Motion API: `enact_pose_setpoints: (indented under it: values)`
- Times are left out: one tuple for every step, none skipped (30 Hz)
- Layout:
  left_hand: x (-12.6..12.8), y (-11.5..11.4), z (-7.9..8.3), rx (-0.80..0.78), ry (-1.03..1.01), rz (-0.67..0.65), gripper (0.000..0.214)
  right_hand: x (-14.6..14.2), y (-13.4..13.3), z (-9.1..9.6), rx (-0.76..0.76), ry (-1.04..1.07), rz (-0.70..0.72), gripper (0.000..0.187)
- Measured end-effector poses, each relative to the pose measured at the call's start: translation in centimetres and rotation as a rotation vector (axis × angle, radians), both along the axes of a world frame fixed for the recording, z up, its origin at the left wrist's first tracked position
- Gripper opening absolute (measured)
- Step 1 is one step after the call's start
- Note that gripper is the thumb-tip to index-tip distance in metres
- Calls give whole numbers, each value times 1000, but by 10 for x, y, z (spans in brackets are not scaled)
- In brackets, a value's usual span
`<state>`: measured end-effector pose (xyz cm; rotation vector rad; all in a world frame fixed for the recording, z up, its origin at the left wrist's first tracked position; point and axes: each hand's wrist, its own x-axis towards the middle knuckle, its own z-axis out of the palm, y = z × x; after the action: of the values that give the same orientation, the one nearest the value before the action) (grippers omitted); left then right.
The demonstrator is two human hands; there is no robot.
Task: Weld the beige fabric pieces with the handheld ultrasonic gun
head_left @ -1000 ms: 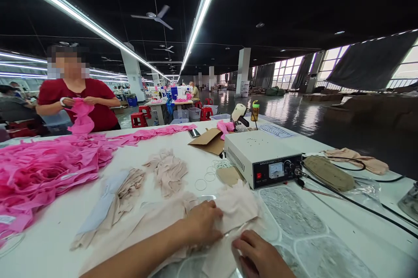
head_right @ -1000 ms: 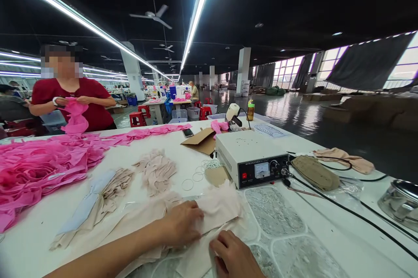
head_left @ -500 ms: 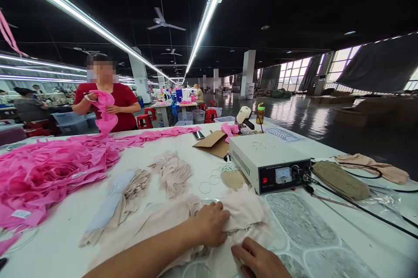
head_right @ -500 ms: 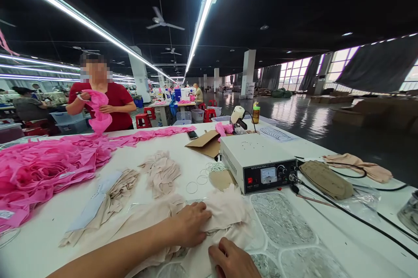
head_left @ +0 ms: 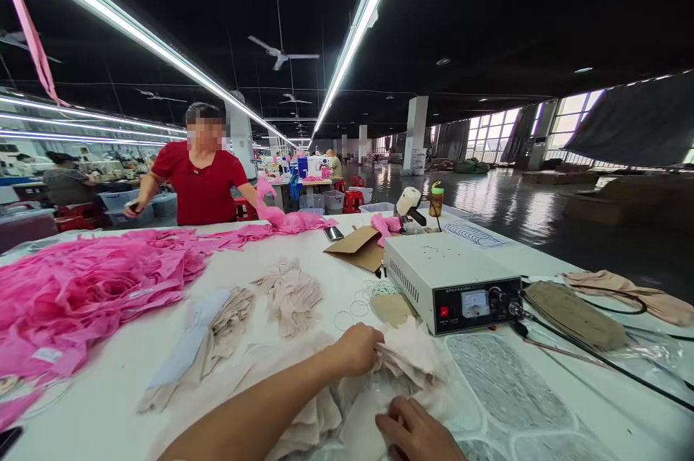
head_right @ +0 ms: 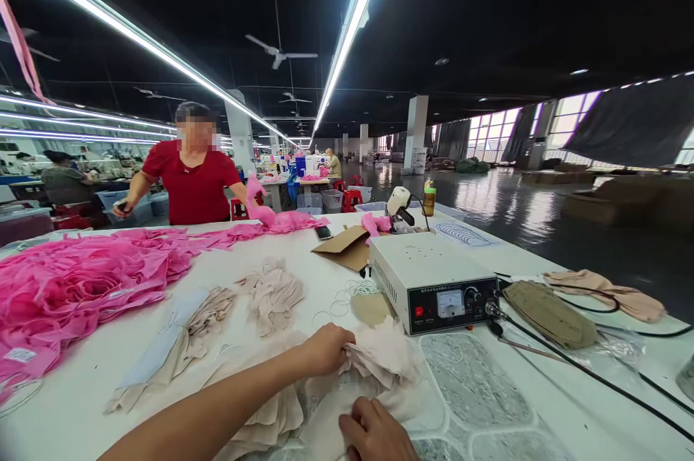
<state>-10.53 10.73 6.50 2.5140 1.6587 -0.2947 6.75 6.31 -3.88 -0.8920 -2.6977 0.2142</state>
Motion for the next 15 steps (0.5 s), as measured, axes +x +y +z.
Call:
enact_pose_setpoints:
  values:
    - [0, 3, 4, 4, -7, -4, 27, -4, 2, 2, -6, 10, 5, 42]
    - [0, 5, 8, 12, -11, -10, 27, -8, 4, 4, -14, 23, 9, 42]
    - [0, 6, 11, 24, -11, -13, 27, -13, 6, 7, -24, 36, 11, 42]
    - [1, 7, 15, 39, -8, -16, 27, -19, 8, 10, -36, 49, 12, 44]
    - [1, 7, 18, 56, -2, -17, 27, -24, 10, 13, -49, 63, 12, 46]
    - [2, 6, 20, 72, 8, -19, 27, -30, 12, 16, -63, 76, 13, 48]
    - [2, 4, 21, 82, 20, -22, 27, -34, 13, 19, -77, 90, 12, 51]
    - [1, 0, 21, 83, 35, -30, 27, -37, 13, 22, -90, 103, 13, 53]
    - [0, -5, 20, 75, 50, -43, 26, -37, 12, 25, -105, 116, 16, 55]
    - [-2, -12, 17, 60, 64, -60, 23, -36, 10, 28, -122, 126, 25, 54]
    - [-4, -19, 13, 42, 76, -80, 21, -32, 8, 31, -141, 134, 37, 51]
    - [-7, -27, 9, 31, 80, -94, 18, -25, 5, 34, -159, 144, 46, 46]
    - [-10, -35, 6, 26, 79, -105, 20, -16, 3, 37, -174, 157, 47, 41]
    - [-14, -42, 3, 26, 67, -108, 25, -6, 2, 39, -181, 177, 31, 36]
    - [-17, -48, 1, 30, 45, -108, 27, 5, 2, 43, -173, 207, -12, 35]
